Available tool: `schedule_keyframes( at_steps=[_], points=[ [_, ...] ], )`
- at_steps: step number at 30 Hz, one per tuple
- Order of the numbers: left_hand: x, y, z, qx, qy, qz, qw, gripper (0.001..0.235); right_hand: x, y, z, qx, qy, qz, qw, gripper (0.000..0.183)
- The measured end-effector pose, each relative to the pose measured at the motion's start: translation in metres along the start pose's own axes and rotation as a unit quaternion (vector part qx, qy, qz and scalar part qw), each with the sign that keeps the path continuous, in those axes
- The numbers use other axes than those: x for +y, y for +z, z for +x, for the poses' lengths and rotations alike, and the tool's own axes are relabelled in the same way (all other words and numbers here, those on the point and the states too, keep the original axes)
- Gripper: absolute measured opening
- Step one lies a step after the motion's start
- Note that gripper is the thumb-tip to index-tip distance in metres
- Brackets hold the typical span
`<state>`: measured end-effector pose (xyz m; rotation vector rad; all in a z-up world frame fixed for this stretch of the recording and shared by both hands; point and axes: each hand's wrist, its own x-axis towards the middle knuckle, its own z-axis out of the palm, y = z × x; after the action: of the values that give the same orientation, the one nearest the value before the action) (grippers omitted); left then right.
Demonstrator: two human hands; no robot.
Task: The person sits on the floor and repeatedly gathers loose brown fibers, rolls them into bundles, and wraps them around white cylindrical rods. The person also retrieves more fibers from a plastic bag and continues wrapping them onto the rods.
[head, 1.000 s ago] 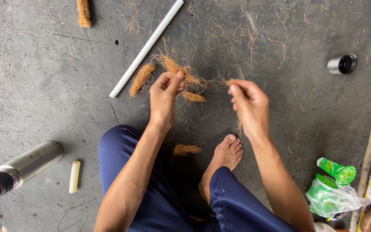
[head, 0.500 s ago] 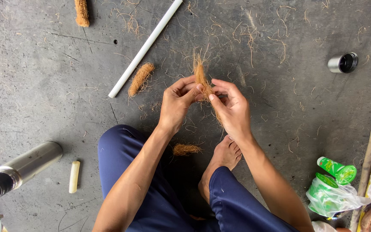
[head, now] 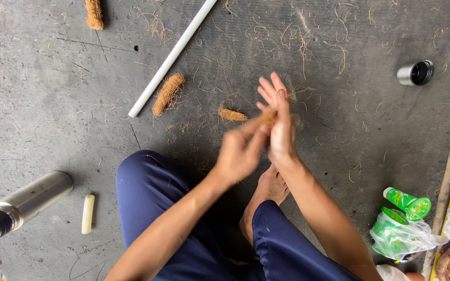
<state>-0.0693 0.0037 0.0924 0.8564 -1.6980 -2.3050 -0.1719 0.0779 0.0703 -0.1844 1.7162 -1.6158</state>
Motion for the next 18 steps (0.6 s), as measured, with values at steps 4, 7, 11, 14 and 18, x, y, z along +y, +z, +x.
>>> schedule_keyframes(
  at_steps=[4, 7, 11, 14, 18],
  points=[
    [-0.003, 0.01, 0.001, -0.051, -0.004, -0.107, 0.993, 0.07, -0.027, 0.035, -0.023, -0.057, -0.071, 0.0, 0.996, 0.068],
    [-0.004, 0.009, 0.006, -0.001, 0.005, -0.103, 0.995, 0.074, -0.046, 0.054, -0.038, -0.105, -0.072, 0.021, 0.992, 0.066],
    [0.003, 0.021, -0.016, -0.027, 0.059, 0.051, 0.997, 0.072, -0.049, 0.043, -0.011, -0.076, -0.056, 0.084, 0.992, 0.065],
    [0.006, 0.02, -0.011, -0.027, 0.091, 0.036, 0.995, 0.07, -0.044, 0.035, -0.03, -0.092, -0.082, -0.037, 0.992, 0.066],
    [0.002, 0.014, 0.004, 0.029, 0.058, -0.009, 0.998, 0.069, -0.019, 0.041, -0.043, -0.075, 0.027, 0.113, 0.99, 0.065]
  ],
)
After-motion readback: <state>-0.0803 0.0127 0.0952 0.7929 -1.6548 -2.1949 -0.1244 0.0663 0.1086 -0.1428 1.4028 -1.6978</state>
